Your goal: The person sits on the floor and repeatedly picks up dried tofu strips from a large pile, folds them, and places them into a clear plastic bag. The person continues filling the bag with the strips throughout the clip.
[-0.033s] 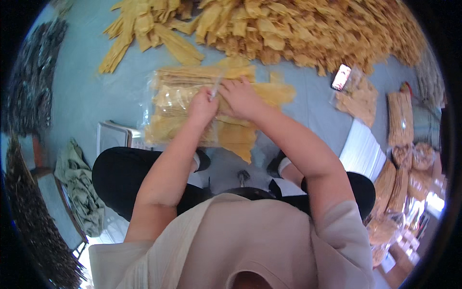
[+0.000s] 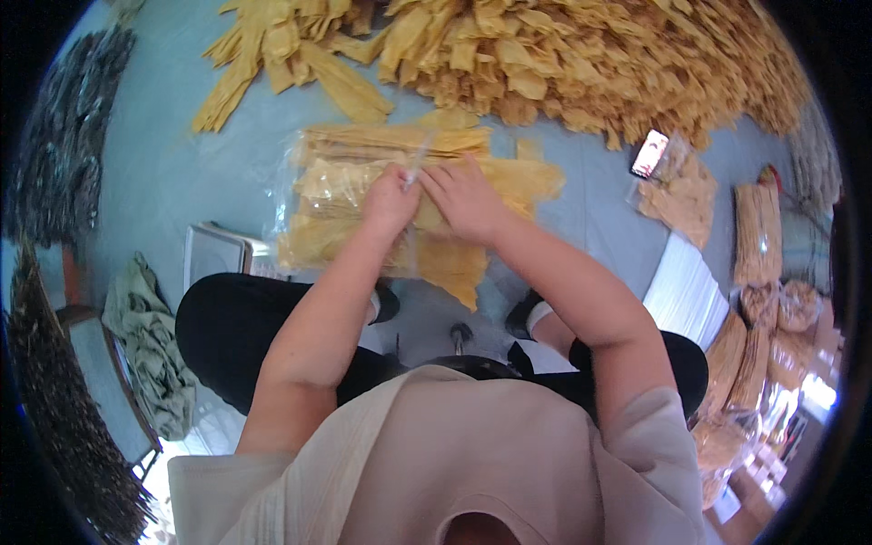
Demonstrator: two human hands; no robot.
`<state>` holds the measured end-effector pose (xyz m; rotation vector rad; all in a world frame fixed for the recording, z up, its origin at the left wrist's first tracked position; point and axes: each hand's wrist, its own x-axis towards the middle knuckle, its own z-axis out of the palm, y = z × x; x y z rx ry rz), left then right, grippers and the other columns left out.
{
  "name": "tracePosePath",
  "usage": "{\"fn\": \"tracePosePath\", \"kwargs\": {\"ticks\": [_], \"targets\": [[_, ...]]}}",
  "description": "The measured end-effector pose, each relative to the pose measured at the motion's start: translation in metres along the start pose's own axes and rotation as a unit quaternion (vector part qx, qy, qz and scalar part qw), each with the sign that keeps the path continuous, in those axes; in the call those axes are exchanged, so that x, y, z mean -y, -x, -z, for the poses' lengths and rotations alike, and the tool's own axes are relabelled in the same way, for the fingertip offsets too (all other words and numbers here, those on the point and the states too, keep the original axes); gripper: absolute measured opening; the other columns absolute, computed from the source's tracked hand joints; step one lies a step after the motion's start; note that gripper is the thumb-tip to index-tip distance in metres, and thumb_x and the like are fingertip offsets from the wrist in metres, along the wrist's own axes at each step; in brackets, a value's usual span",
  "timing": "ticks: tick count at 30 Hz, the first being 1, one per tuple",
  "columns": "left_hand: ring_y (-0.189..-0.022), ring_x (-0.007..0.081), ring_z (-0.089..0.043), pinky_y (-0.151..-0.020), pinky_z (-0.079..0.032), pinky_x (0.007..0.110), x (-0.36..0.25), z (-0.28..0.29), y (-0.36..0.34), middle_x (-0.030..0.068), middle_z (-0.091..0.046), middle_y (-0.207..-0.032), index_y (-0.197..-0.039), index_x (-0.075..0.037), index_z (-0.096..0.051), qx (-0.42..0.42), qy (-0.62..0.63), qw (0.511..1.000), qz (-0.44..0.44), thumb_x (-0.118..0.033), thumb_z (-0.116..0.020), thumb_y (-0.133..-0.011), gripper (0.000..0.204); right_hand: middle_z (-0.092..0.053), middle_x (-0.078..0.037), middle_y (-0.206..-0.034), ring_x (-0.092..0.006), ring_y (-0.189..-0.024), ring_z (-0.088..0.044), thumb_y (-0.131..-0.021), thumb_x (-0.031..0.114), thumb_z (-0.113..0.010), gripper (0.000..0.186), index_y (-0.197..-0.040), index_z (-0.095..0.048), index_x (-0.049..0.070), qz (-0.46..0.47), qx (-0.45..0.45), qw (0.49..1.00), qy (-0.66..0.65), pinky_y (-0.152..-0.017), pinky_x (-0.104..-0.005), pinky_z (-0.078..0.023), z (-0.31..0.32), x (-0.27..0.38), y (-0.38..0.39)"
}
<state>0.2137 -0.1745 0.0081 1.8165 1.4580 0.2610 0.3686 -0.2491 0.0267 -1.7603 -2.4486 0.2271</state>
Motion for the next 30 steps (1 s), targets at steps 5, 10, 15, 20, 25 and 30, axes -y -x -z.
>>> {"fn": "tracePosePath", "kwargs": {"ticks": [5, 10, 15, 20, 25, 30], "targets": [[-0.068, 0.0294, -0.064, -0.063, -0.05, 0.04, 0.006, -0.025, 0.006, 0.0125, -0.064, -0.074, -0.094, -0.004, -0.058, 0.004, 0.066, 0.998, -0.021, -0.02, -0.063, -0.077, 0.024, -0.037, -0.013, -0.143, -0.0299, -0.132, -0.032, -0.075, 0.044, -0.064, 0.072, -0.135, -0.043, 0.01, 0.041, 0.063, 0.997, -0.01, -0.112, -0.0492, -0.017, -0.037, 0.008, 0.008], [-0.067, 0.0268, -0.063, -0.062, -0.049, 0.038, -0.016, -0.015, 0.012, 0.0103, -0.064, -0.072, -0.092, -0.006, -0.058, 0.002, -0.004, 0.997, -0.078, -0.018, -0.061, -0.079, 0.018, -0.031, -0.014, -0.147, -0.033, -0.136, -0.026, -0.078, 0.037, -0.061, 0.069, -0.139, -0.041, 0.014, 0.019, -0.068, 0.967, -0.246, -0.114, -0.0491, -0.014, -0.114, -0.01, -0.052], [-0.071, 0.0301, -0.064, -0.065, -0.05, 0.04, 0.001, -0.001, -0.003, 0.0114, -0.066, -0.077, -0.097, -0.006, -0.059, 0.014, 0.091, 0.996, 0.014, -0.02, -0.059, -0.08, 0.022, -0.04, -0.012, -0.142, -0.0288, -0.135, -0.031, -0.073, 0.039, -0.069, 0.072, -0.136, -0.043, 0.014, 0.084, 0.053, 0.989, -0.107, -0.113, -0.047, -0.018, -0.028, -0.018, -0.017], [-0.075, 0.0279, -0.064, -0.069, -0.05, 0.038, -0.004, -0.007, -0.002, 0.0103, -0.067, -0.082, -0.1, -0.007, -0.06, 0.009, 0.022, 1.0, -0.009, -0.021, -0.057, -0.082, 0.024, -0.038, -0.017, -0.142, -0.0326, -0.131, -0.037, -0.075, 0.041, -0.068, 0.067, -0.134, -0.048, 0.016, -0.184, -0.08, 0.977, -0.065, -0.108, -0.0502, -0.024, 0.024, -0.045, 0.03], [-0.077, 0.0298, -0.064, -0.07, -0.05, 0.039, -0.014, -0.011, -0.004, 0.0118, -0.066, -0.082, -0.099, -0.007, -0.059, 0.056, 0.044, 0.997, 0.001, -0.022, -0.058, -0.081, 0.023, -0.047, -0.021, -0.135, -0.0331, -0.121, -0.048, -0.086, 0.045, -0.059, 0.056, -0.127, -0.055, 0.007, -0.471, -0.091, 0.722, -0.499, -0.102, -0.0406, -0.035, -0.081, -0.096, 0.051], [-0.074, 0.0279, -0.064, -0.069, -0.05, 0.037, -0.01, -0.018, -0.009, 0.0107, -0.066, -0.08, -0.098, -0.007, -0.059, 0.027, 0.078, 0.997, 0.0, -0.021, -0.06, -0.08, 0.023, -0.049, -0.02, -0.132, -0.0287, -0.122, -0.047, -0.091, 0.044, -0.052, 0.063, -0.132, -0.045, -0.002, -0.442, -0.159, 0.725, -0.504, -0.102, -0.0342, -0.034, -0.068, -0.037, 0.012]]}}
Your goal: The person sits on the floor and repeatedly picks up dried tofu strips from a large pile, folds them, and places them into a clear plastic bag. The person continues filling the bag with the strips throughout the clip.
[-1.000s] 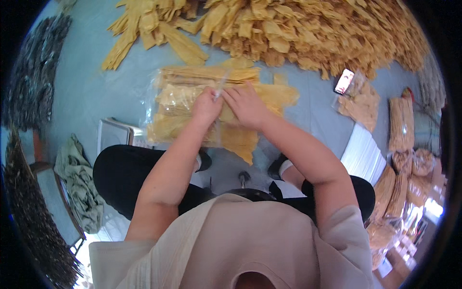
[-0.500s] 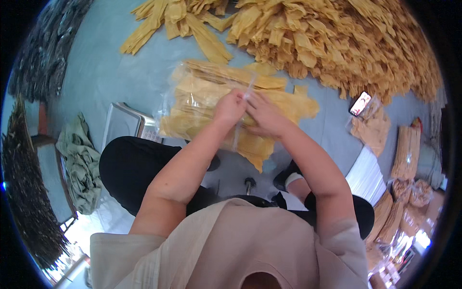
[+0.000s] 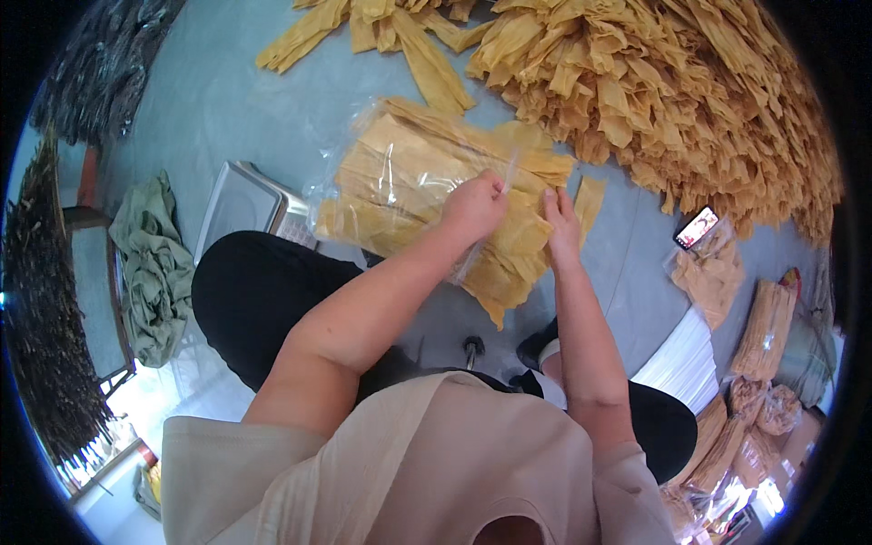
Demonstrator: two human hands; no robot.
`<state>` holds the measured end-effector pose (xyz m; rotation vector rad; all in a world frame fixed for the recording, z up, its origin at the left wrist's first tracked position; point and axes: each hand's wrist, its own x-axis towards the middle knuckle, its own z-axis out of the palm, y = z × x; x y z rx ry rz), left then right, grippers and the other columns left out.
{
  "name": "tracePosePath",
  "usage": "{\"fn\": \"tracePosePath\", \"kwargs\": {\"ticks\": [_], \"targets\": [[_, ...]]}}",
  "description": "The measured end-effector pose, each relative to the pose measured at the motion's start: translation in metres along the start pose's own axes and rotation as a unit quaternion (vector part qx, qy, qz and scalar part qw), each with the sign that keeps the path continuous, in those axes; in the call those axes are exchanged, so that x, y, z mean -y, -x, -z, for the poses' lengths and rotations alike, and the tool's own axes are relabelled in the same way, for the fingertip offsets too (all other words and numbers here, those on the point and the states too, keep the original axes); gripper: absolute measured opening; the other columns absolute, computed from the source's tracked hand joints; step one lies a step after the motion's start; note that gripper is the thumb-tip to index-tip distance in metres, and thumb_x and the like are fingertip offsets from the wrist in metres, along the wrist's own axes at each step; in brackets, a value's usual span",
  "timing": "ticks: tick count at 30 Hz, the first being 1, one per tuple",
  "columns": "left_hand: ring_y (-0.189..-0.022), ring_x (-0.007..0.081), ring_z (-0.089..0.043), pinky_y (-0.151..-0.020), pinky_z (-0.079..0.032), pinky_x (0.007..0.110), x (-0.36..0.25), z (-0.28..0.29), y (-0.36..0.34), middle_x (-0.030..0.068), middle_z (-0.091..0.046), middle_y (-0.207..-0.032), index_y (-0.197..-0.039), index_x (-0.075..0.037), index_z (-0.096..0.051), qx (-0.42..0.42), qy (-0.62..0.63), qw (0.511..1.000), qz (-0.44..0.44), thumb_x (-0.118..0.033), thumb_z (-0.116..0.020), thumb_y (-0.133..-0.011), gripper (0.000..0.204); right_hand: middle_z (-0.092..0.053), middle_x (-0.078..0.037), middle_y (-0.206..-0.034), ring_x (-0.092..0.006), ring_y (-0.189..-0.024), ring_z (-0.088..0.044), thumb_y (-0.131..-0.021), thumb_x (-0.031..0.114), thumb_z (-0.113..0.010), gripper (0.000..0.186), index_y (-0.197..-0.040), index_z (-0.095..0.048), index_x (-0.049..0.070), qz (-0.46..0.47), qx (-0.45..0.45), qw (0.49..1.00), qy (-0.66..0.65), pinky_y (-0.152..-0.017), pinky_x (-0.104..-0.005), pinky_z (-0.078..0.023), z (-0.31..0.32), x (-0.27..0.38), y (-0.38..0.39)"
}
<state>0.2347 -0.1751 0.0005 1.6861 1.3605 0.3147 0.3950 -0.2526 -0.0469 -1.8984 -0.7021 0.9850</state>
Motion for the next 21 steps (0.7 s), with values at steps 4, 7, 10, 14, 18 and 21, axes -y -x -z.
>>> {"fn": "tracePosePath", "kwargs": {"ticks": [4, 7, 10, 14, 18, 21], "targets": [[-0.072, 0.0254, -0.063, -0.066, -0.049, 0.035, -0.011, -0.011, 0.01, 0.0104, -0.065, -0.078, -0.099, -0.006, -0.059, -0.017, -0.029, 0.999, -0.029, -0.018, -0.059, -0.081, 0.022, -0.045, -0.02, -0.136, -0.0273, -0.127, -0.041, -0.093, 0.044, -0.048, 0.064, -0.134, -0.041, -0.004, 0.078, -0.016, 0.996, -0.034, -0.106, -0.0332, -0.028, -0.018, -0.004, 0.015], [-0.068, 0.0208, -0.062, -0.063, -0.048, 0.033, 0.001, -0.019, -0.002, 0.0085, -0.064, -0.075, -0.1, -0.006, -0.059, -0.019, 0.032, 0.998, -0.056, -0.016, -0.06, -0.082, 0.021, -0.042, -0.019, -0.139, -0.0283, -0.131, -0.037, -0.095, 0.042, -0.047, 0.061, -0.135, -0.04, -0.003, -0.041, 0.083, 0.976, -0.198, -0.109, -0.0317, -0.024, -0.001, -0.017, -0.024], [-0.069, 0.0204, -0.061, -0.064, -0.048, 0.033, 0.019, -0.009, -0.009, 0.0077, -0.063, -0.076, -0.1, -0.007, -0.06, -0.01, 0.032, 0.999, -0.008, -0.016, -0.06, -0.081, 0.021, -0.043, -0.016, -0.138, -0.0279, -0.127, -0.042, -0.094, 0.044, -0.047, 0.061, -0.137, -0.038, 0.001, 0.041, -0.001, 0.993, -0.109, -0.107, -0.0344, -0.03, 0.025, -0.022, -0.023], [-0.072, 0.0241, -0.063, -0.069, -0.049, 0.035, 0.019, -0.02, -0.017, 0.0084, -0.065, -0.079, -0.1, -0.006, -0.059, 0.032, 0.061, 0.997, 0.034, -0.017, -0.059, -0.081, 0.022, -0.047, -0.013, -0.134, -0.0272, -0.12, -0.048, -0.094, 0.047, -0.044, 0.06, -0.138, -0.037, 0.005, -0.24, 0.045, 0.849, -0.469, -0.099, -0.0409, -0.041, 0.003, -0.028, 0.033], [-0.065, 0.0156, -0.06, -0.059, -0.049, 0.03, 0.015, -0.014, -0.017, 0.0042, -0.062, -0.076, -0.1, -0.004, -0.059, 0.043, 0.2, 0.978, 0.033, -0.013, -0.061, -0.083, 0.02, -0.048, -0.013, -0.133, -0.0267, -0.117, -0.051, -0.096, 0.047, -0.038, 0.058, -0.136, -0.037, 0.005, -0.299, 0.132, 0.824, -0.463, -0.096, -0.0419, -0.043, -0.019, -0.005, 0.029], [-0.062, 0.011, -0.057, -0.051, -0.046, 0.026, 0.005, -0.004, -0.019, 0.0032, -0.061, -0.075, -0.1, -0.003, -0.059, 0.032, 0.243, 0.963, 0.11, -0.01, -0.063, -0.083, 0.019, -0.049, -0.013, -0.131, -0.0268, -0.116, -0.051, -0.098, 0.046, -0.034, 0.055, -0.133, -0.041, 0.005, -0.17, 0.075, 0.935, -0.301, -0.095, -0.0413, -0.044, 0.012, -0.004, 0.044]]}}
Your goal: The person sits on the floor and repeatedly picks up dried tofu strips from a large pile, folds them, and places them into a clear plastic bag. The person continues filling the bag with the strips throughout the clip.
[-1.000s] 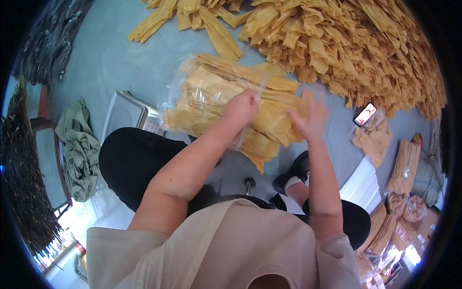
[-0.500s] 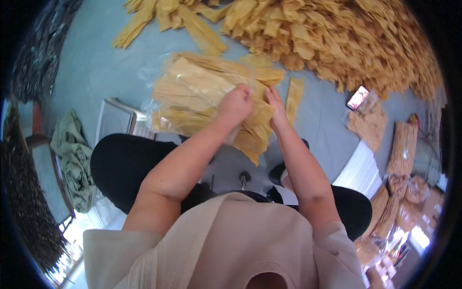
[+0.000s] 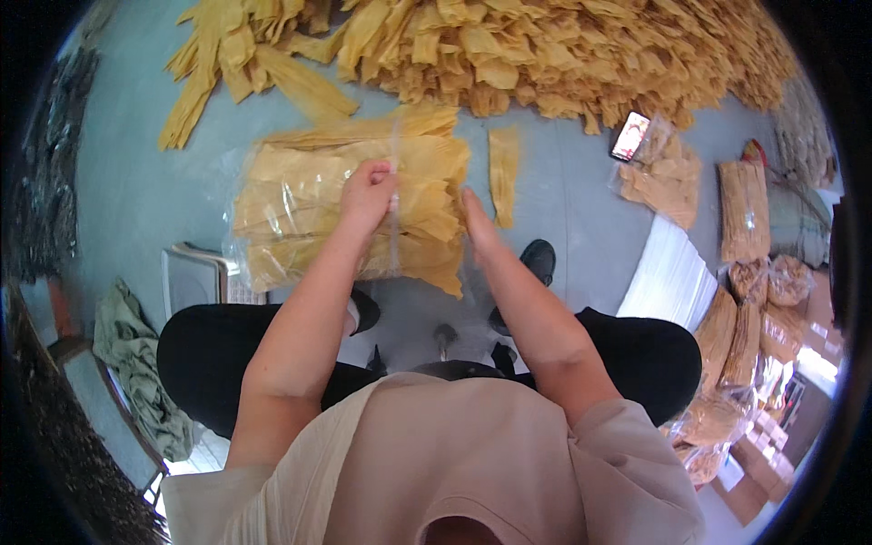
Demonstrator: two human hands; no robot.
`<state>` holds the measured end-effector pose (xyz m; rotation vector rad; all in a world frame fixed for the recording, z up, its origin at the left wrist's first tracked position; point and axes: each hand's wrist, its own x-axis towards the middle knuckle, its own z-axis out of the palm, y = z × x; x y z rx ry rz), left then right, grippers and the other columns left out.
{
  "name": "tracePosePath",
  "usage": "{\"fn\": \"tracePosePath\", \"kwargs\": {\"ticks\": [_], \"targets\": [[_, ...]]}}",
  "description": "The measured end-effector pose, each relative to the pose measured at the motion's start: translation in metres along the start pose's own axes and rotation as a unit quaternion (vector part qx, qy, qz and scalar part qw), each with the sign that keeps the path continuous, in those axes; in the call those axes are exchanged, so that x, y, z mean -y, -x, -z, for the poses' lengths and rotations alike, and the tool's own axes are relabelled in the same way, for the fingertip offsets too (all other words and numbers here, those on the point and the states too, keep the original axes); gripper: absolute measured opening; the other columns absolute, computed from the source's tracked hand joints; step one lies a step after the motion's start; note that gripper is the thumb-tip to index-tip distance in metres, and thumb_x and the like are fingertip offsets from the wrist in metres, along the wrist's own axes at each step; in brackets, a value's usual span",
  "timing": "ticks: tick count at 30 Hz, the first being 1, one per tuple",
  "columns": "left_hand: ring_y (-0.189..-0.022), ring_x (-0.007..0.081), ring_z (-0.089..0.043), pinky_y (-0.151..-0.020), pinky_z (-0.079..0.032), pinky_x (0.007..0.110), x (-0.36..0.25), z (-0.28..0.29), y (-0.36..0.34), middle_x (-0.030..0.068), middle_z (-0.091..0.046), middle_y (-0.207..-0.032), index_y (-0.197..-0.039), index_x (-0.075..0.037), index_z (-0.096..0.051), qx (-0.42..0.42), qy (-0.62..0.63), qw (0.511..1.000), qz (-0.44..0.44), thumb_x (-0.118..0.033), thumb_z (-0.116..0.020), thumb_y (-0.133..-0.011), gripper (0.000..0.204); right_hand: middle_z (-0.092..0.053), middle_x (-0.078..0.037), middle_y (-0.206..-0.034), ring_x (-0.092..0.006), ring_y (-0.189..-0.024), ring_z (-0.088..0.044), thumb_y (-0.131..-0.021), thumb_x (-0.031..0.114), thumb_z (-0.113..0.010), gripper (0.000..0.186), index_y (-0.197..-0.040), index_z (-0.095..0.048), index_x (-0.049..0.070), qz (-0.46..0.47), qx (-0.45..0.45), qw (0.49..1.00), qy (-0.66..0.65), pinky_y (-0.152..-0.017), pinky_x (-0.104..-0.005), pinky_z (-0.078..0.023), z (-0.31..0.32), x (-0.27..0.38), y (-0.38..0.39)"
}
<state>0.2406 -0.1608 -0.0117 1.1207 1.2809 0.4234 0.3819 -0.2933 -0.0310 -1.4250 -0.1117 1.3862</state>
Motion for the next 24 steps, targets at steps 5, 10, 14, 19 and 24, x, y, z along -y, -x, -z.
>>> {"fn": "tracePosePath", "kwargs": {"ticks": [5, 10, 14, 19, 24], "targets": [[-0.061, 0.0109, -0.056, -0.047, -0.045, 0.026, 0.013, -0.01, -0.011, 0.0043, -0.061, -0.077, -0.099, -0.004, -0.059, 0.005, -0.01, 0.999, -0.037, -0.009, -0.062, -0.083, 0.018, -0.046, -0.014, -0.136, -0.0281, -0.119, -0.05, -0.099, 0.045, -0.026, 0.056, -0.136, -0.038, 0.004, -0.159, -0.111, 0.962, -0.191, -0.097, -0.0443, -0.041, 0.004, -0.09, 0.021], [-0.064, 0.0113, -0.058, -0.052, -0.047, 0.026, -0.002, -0.004, -0.005, 0.0052, -0.062, -0.079, -0.099, -0.004, -0.059, 0.052, 0.005, 0.999, -0.014, -0.009, -0.061, -0.083, 0.017, -0.05, -0.012, -0.131, -0.0295, -0.121, -0.047, -0.097, 0.038, -0.032, 0.049, -0.133, -0.042, 0.005, -0.177, -0.055, 0.962, -0.2, -0.1, -0.0426, -0.038, 0.001, -0.064, 0.01], [-0.077, 0.0225, -0.062, -0.069, -0.051, 0.036, -0.041, 0.048, -0.034, 0.0111, -0.064, -0.088, -0.108, -0.006, -0.057, 0.162, -0.305, 0.932, -0.111, -0.019, -0.063, -0.08, 0.031, -0.047, -0.019, -0.132, -0.0348, -0.125, -0.042, -0.093, 0.031, -0.039, 0.046, -0.129, -0.045, 0.003, 0.227, -0.148, 0.94, 0.205, -0.104, -0.047, -0.033, -0.002, 0.008, 0.013], [-0.116, 0.0392, -0.047, -0.096, -0.041, 0.048, -0.076, 0.122, -0.052, 0.0183, -0.05, -0.126, -0.13, -0.014, -0.048, 0.282, -0.62, 0.658, -0.322, -0.039, -0.066, -0.077, 0.061, -0.035, -0.021, -0.142, -0.0343, -0.134, -0.031, -0.091, 0.032, -0.044, 0.053, -0.136, -0.04, 0.005, 0.438, -0.007, 0.54, 0.719, -0.108, -0.0549, -0.021, -0.071, 0.024, 0.013], [-0.14, 0.0416, -0.012, -0.106, -0.018, 0.065, -0.043, 0.16, -0.046, 0.0142, -0.015, -0.154, -0.146, -0.024, -0.026, 0.239, -0.695, 0.626, -0.262, -0.058, -0.063, -0.075, 0.087, -0.028, -0.021, -0.147, -0.0354, -0.135, -0.027, -0.091, 0.04, -0.046, 0.062, -0.144, -0.031, 0.012, 0.387, 0.074, 0.522, 0.757, -0.107, -0.0547, -0.022, -0.08, 0.027, -0.06]]}}
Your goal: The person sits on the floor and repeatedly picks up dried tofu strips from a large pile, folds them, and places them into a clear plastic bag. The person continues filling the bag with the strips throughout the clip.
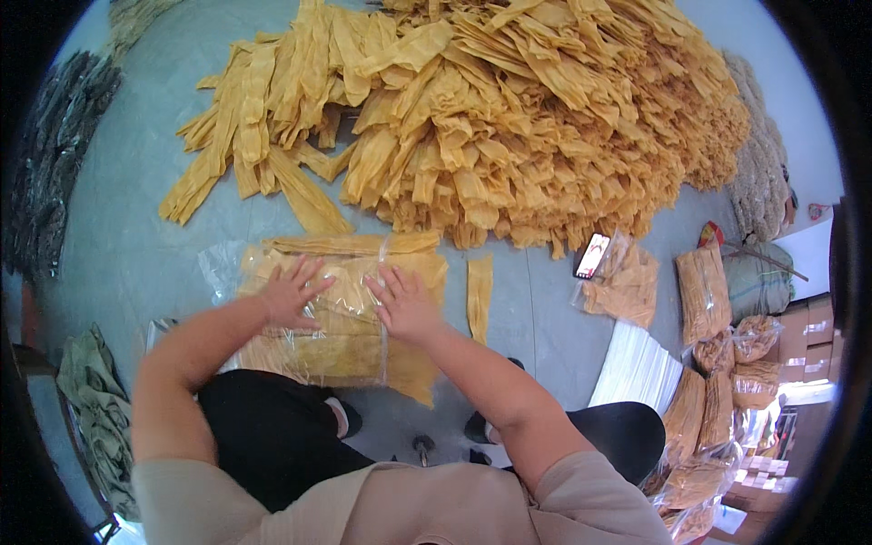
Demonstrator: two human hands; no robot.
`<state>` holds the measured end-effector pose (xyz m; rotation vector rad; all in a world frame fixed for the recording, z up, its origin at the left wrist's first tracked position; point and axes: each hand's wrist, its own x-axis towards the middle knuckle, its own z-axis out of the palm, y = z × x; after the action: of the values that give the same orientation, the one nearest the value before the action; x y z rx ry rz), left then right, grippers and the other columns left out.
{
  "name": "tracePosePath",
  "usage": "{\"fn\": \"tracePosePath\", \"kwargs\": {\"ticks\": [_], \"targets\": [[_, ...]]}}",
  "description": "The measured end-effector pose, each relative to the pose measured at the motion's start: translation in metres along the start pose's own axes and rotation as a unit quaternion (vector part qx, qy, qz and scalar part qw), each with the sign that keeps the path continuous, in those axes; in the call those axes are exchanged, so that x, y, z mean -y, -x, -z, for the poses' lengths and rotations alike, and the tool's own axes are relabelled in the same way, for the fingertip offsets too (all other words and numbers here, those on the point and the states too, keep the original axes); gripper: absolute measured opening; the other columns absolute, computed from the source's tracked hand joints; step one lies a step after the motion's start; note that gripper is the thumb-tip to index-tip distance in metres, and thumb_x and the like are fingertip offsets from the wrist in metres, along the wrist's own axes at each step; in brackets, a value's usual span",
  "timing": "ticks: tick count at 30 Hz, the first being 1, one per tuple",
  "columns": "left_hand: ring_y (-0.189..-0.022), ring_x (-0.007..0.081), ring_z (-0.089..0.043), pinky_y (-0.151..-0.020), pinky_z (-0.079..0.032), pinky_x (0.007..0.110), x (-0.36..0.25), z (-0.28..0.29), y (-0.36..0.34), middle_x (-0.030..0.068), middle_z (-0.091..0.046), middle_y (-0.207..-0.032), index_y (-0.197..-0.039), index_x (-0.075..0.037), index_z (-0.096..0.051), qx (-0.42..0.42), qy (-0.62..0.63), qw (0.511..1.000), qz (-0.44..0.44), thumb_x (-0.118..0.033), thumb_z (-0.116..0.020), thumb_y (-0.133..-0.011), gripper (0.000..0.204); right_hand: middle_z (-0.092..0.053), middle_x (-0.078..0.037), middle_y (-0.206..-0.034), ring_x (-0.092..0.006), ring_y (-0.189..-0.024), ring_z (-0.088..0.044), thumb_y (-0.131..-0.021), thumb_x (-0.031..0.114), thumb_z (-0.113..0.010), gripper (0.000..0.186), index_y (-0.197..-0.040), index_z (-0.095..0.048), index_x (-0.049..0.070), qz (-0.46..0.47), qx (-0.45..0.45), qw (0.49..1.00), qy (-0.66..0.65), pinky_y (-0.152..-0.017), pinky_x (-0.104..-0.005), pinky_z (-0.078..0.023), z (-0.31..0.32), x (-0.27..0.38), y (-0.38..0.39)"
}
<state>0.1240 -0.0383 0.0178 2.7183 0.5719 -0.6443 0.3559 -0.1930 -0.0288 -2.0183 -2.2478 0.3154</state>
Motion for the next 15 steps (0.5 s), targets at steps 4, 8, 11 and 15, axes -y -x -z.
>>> {"fn": "tracePosePath", "kwargs": {"ticks": [4, 8, 11, 15], "targets": [[-0.141, 0.0395, -0.006, -0.103, -0.006, 0.07, -0.013, -0.067, 0.007, 0.0128, -0.011, -0.155, -0.146, -0.03, -0.024, -0.134, 0.046, 0.989, 0.034, -0.067, -0.055, -0.076, 0.085, -0.033, -0.022, -0.143, -0.0382, -0.131, -0.033, -0.09, 0.037, -0.049, 0.06, -0.143, -0.033, 0.015, -0.052, 0.004, 0.998, -0.031, -0.105, -0.0534, -0.027, 0.008, 0.005, -0.01], [-0.142, 0.0372, -0.007, -0.106, 0.0, 0.066, -0.032, -0.092, 0.021, 0.0119, -0.015, -0.154, -0.143, -0.032, -0.032, -0.136, 0.056, 0.989, 0.031, -0.068, -0.052, -0.077, 0.078, -0.03, -0.019, -0.146, -0.0355, -0.132, -0.034, -0.09, 0.042, -0.049, 0.059, -0.142, -0.035, 0.021, -0.047, 0.019, 0.998, -0.039, -0.106, -0.0534, -0.027, -0.015, 0.02, 0.037], [-0.142, 0.0361, -0.008, -0.107, 0.001, 0.064, -0.02, -0.078, 0.005, 0.0113, -0.017, -0.153, -0.141, -0.032, -0.037, -0.149, 0.079, 0.986, 0.016, -0.067, -0.052, -0.077, 0.074, -0.048, -0.02, -0.131, -0.0357, -0.119, -0.048, -0.088, 0.035, -0.052, 0.053, -0.137, -0.043, 0.017, -0.058, 0.138, 0.968, -0.201, -0.099, -0.0466, -0.039, 0.015, -0.022, -0.011], [-0.141, 0.0363, -0.011, -0.108, 0.001, 0.064, -0.015, -0.076, 0.008, 0.0115, -0.02, -0.152, -0.138, -0.032, -0.041, -0.153, 0.082, 0.984, 0.048, -0.067, -0.054, -0.076, 0.073, -0.062, -0.016, -0.101, -0.0281, -0.091, -0.059, -0.08, 0.009, -0.058, 0.036, -0.117, -0.056, 0.009, -0.049, -0.215, 0.961, -0.165, -0.076, -0.0379, -0.049, 0.145, -0.122, -0.126]]}}
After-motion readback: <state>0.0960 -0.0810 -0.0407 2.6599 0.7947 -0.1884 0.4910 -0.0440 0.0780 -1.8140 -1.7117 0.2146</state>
